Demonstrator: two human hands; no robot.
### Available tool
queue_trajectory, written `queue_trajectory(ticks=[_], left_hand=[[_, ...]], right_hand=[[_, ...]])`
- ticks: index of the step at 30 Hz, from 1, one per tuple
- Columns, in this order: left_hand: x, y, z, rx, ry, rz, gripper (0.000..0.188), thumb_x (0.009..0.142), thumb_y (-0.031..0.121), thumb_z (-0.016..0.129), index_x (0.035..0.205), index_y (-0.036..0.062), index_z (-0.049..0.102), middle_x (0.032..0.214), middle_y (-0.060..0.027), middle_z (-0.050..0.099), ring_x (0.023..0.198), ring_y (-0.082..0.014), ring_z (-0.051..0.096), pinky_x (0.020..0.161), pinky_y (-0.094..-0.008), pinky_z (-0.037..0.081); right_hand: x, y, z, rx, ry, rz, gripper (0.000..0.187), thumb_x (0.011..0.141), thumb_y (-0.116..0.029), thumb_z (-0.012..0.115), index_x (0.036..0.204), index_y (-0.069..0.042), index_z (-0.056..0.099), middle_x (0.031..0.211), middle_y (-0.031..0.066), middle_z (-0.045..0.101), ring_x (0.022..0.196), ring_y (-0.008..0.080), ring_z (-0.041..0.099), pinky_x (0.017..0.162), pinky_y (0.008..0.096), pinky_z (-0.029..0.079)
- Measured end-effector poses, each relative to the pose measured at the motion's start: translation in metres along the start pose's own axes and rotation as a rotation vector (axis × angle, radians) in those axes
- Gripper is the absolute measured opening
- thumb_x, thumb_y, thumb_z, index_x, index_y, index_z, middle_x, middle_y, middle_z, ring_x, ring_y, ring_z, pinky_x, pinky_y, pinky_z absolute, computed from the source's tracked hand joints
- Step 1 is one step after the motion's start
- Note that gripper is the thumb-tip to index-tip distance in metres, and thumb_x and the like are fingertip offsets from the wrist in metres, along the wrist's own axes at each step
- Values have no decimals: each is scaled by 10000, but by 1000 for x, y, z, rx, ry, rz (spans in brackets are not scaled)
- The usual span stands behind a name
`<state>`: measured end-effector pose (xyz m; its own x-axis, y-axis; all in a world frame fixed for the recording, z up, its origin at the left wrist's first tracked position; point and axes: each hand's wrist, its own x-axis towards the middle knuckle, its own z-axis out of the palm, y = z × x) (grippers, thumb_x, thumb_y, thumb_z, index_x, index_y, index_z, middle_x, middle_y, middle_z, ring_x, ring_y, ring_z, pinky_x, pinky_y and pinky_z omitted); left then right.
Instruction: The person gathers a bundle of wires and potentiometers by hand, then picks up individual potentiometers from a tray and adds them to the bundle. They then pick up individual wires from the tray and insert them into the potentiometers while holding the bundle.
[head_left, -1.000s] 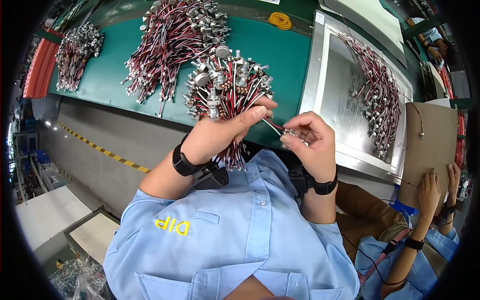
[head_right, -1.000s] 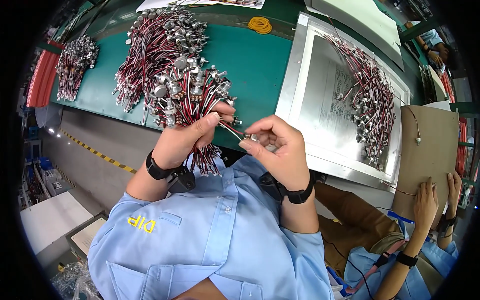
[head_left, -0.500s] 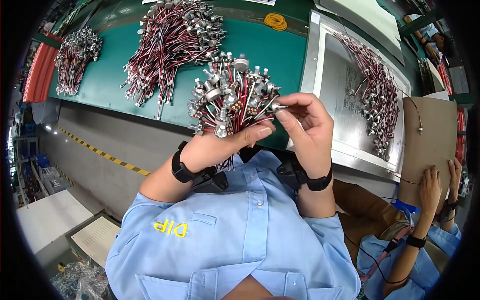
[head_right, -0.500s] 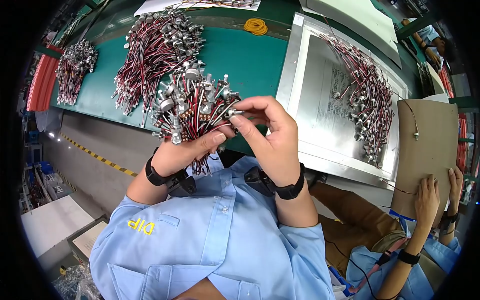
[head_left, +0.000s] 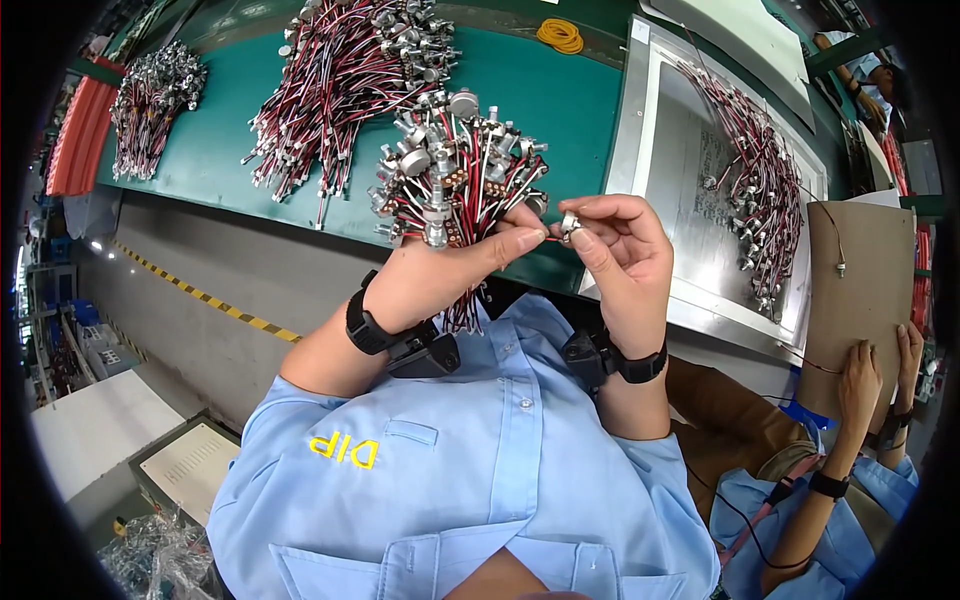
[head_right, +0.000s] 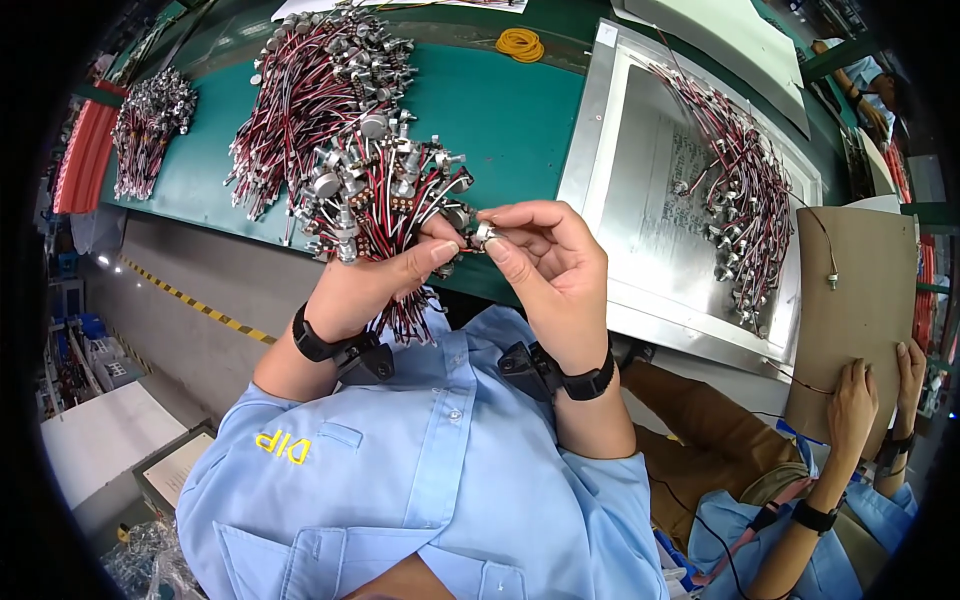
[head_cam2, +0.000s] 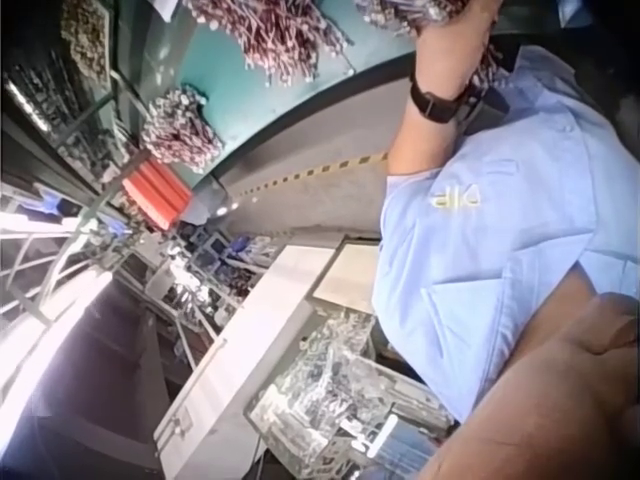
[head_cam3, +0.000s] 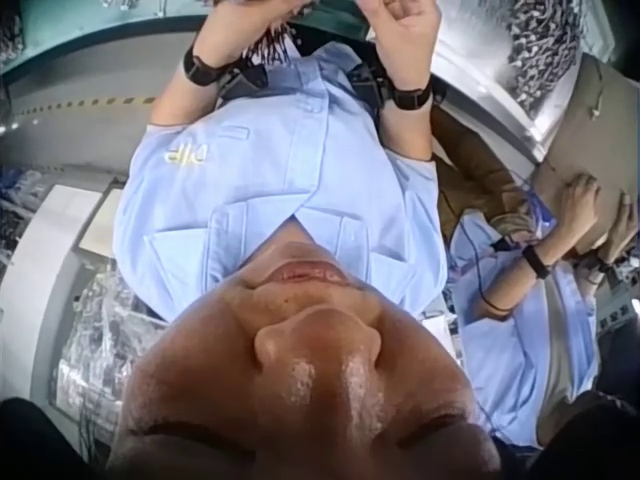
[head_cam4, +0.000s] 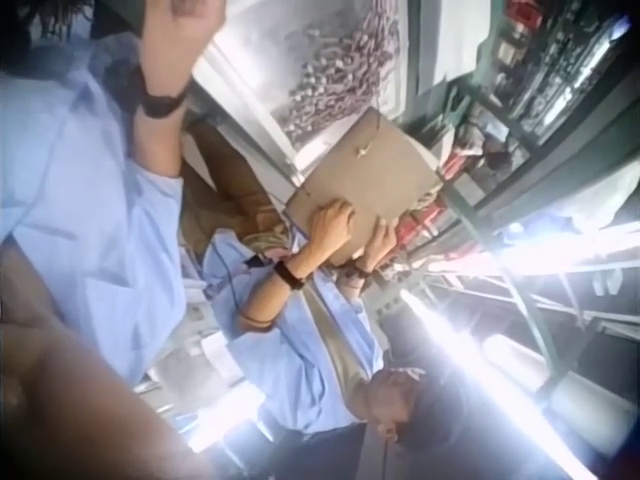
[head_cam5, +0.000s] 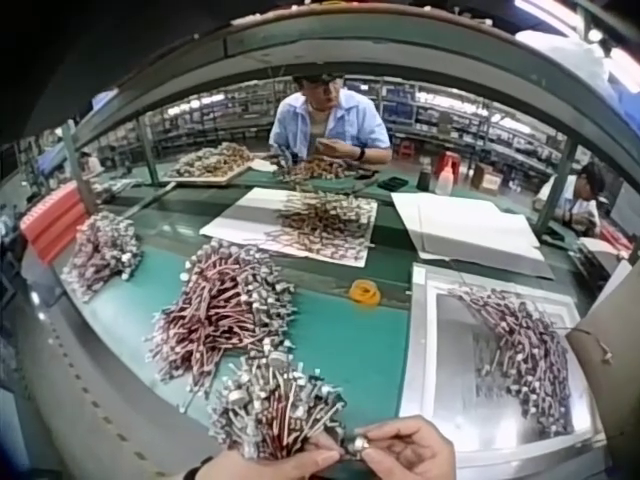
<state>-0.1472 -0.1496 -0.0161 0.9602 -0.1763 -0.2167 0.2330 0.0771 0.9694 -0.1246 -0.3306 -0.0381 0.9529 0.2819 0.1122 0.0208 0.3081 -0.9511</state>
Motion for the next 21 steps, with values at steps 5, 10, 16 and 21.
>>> queue_trajectory(ticks=[5,10,16,21], left_hand=[[0,-4,-2,-8,2,28,155,863,188,637,891,37,611,662,46,502,526,-21,384,459,-182,299],[-1,-1,-5,-35,-29,9,159,866,187,628,906,34,617,686,22,541,509,-27,391,447,-183,304],[1,3,-14,-146,-171,-43,147,901,170,579,960,42,619,728,22,595,510,-8,399,442,-177,325],[-2,5,-13,-206,-283,-104,186,901,200,579,962,29,621,702,-6,603,494,-20,406,432,-173,324]], right_hand=[[0,1,1,-3,-8,-9,202,841,22,584,1026,26,504,1050,154,600,922,176,610,868,305,488],[-5,-2,-8,-105,-103,-8,192,829,-5,609,1004,27,536,1018,130,602,880,158,599,808,274,483],[-3,-15,-33,-518,-529,9,198,810,-54,651,982,19,583,948,79,600,820,122,570,739,234,453],[1,-11,-8,-202,-70,76,189,815,-59,646,978,18,590,927,71,611,812,122,579,744,240,459]])
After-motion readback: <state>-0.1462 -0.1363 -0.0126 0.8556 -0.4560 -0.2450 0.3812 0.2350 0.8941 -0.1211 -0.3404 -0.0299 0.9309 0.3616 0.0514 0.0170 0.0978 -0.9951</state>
